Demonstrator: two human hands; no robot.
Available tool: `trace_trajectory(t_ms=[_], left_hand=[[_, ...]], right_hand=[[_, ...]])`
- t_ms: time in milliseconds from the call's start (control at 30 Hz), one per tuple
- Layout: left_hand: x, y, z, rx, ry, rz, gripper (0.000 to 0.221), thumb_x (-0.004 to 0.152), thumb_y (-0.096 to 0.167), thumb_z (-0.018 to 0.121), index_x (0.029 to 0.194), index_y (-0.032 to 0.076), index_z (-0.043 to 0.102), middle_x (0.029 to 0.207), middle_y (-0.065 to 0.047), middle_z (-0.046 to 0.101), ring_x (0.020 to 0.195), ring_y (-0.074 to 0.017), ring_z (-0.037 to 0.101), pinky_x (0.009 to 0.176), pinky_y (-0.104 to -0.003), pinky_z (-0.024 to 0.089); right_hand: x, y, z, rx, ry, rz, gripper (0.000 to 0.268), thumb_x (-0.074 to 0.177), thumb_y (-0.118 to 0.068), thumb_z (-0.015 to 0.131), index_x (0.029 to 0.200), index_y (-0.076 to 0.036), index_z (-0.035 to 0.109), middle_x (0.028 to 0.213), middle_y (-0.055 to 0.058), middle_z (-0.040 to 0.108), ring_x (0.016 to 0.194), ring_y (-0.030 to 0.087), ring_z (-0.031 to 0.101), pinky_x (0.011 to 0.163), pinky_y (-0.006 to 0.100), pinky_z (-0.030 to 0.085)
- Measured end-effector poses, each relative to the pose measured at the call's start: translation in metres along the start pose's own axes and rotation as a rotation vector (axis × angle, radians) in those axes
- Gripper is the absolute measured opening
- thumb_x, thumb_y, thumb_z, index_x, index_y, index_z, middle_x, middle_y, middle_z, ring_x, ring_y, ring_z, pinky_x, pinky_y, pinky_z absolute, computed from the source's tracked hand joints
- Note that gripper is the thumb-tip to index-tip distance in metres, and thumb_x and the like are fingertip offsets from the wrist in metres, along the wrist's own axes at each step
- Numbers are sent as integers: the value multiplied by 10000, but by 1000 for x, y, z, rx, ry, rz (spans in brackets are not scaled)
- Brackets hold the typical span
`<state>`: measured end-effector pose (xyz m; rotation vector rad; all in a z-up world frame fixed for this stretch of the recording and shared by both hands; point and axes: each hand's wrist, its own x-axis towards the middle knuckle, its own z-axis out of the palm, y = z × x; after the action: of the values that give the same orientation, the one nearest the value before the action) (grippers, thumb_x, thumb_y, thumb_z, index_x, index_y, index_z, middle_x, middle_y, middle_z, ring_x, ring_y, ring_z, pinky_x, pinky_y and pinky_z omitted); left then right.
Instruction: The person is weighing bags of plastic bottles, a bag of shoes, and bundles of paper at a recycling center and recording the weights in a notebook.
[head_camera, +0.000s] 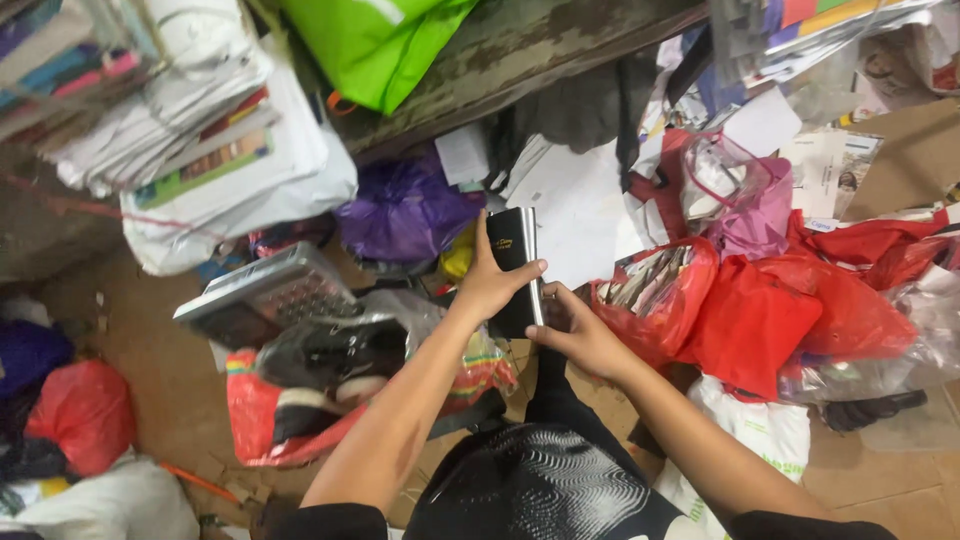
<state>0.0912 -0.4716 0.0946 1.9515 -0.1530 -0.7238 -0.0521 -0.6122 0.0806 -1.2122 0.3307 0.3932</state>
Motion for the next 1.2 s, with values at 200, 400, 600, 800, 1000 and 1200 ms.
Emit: trace_trajectory(t_ms=[200, 400, 600, 800, 1000, 1200], left_hand=[[-69, -10, -63, -243, 45, 48, 1326, 748, 445, 876, 1646, 38, -10, 1484, -229, 491, 1312, -288, 549, 1091, -380, 462], [-154, -21, -146, -435, 83, 174, 1336, 727, 433, 874, 1647, 49, -15, 1441, -210, 500, 1266, -285, 562, 1072, -376, 471], [-264, -88, -229, -653, 67, 180, 1315, 743, 419, 854, 1666, 120, -32, 1429, -239, 501, 1293, -301, 531, 1087, -386, 436], [-356, -193, -278, -1028, 3, 326, 1095, 855, 390, 781, 1670, 98, 111, 1568, -153, 411, 1444, -281, 444, 1195, -419, 381], [-425, -252, -307, -1338, -104, 134, 993, 822, 477, 723, 1587, 52, 252, 1479, -179, 473, 1355, -308, 524, 1140, -478, 452], [-453, -266, -304, -1365, -191, 91, 919, 820, 491, 598, 1545, 23, 284, 1363, -226, 559, 1176, -349, 630, 975, -507, 528]], right_hand=[[-23, -22, 69, 164, -172, -3, 615, 899, -93, 700, 1441, -75, 409, 1351, 63, 562, 1273, 166, 533, 1066, 343, 444], [-45, -23, 165, 44, -291, -145, 579, 977, -143, 662, 1484, -22, 409, 1405, 101, 552, 1292, 194, 536, 1099, 369, 443], [-80, 16, 278, -29, -237, -88, 649, 919, -119, 674, 1497, -13, 398, 1399, 120, 599, 1280, 203, 572, 1072, 366, 459], [-105, 64, 375, -179, -103, -117, 631, 909, -63, 658, 1481, -9, 397, 1364, 128, 607, 1286, 204, 565, 1080, 355, 455], [-107, 84, 435, -164, -144, -304, 663, 884, -9, 648, 1478, -159, 396, 1377, 135, 518, 1271, 222, 527, 1069, 352, 442], [-133, 63, 489, -1180, 58, -758, 418, 745, -17, 674, 1121, -198, 702, 1512, 241, 400, 1338, 474, 457, 1056, 440, 428]])
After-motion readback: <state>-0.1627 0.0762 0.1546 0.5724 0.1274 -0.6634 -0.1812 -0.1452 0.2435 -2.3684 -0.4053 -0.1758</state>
